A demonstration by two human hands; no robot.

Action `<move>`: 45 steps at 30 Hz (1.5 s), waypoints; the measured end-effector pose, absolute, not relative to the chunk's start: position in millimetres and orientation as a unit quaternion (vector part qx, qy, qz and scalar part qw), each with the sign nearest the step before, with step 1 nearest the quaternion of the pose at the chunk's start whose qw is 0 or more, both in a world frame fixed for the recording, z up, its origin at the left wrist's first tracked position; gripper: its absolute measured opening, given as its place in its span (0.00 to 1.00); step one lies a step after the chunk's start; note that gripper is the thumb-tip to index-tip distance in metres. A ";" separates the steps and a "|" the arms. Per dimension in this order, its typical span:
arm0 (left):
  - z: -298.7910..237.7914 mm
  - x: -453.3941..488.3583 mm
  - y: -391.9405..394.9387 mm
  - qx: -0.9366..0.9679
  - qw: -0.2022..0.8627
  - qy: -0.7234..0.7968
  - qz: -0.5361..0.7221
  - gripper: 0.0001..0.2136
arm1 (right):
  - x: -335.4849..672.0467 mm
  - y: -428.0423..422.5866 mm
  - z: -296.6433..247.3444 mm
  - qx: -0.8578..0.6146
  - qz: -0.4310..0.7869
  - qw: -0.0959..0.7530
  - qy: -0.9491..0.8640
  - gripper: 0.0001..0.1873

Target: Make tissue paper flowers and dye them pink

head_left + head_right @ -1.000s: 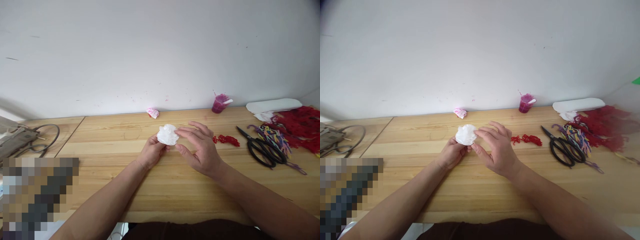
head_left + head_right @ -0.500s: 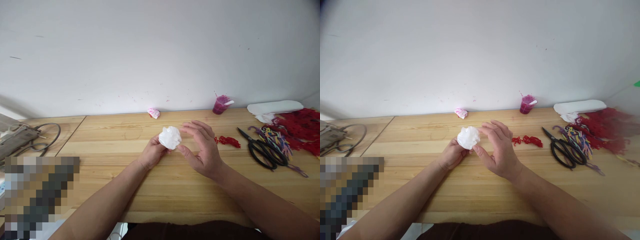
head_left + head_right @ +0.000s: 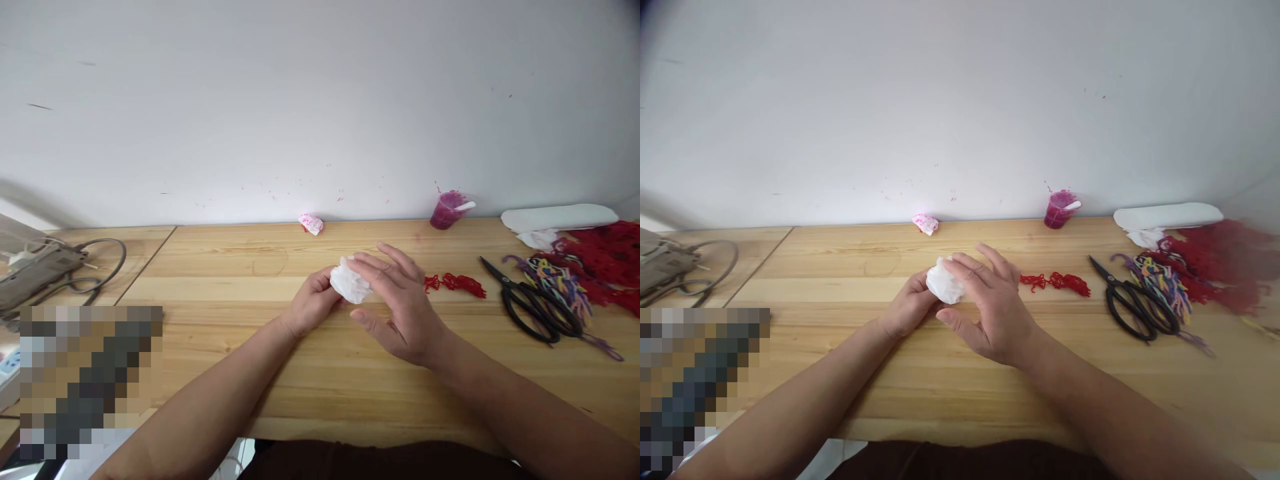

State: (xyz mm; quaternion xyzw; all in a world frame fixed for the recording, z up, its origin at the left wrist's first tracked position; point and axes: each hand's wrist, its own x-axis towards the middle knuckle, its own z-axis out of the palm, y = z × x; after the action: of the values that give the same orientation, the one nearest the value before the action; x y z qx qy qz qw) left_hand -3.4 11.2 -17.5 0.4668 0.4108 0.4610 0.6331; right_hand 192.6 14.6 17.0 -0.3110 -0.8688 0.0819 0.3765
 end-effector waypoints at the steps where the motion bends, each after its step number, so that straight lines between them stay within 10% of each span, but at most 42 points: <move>1: -15.0 -3.6 10.4 0.489 0.621 0.415 0.450 0.07 | 191.9 14.0 15.9 -0.310 0.083 0.360 -0.876 0.31; 45: -11.3 -1.5 15.0 0.259 0.709 0.364 0.546 0.12 | 189.4 9.8 14.8 -0.277 -0.023 0.378 -0.883 0.27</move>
State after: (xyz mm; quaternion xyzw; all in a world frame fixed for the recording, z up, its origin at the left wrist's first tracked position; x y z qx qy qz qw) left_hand -1.5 15.0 -11.3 0.2595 0.3636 0.5463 0.7085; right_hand 189.4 9.8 14.8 -0.2774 -0.8828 -0.0227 0.3785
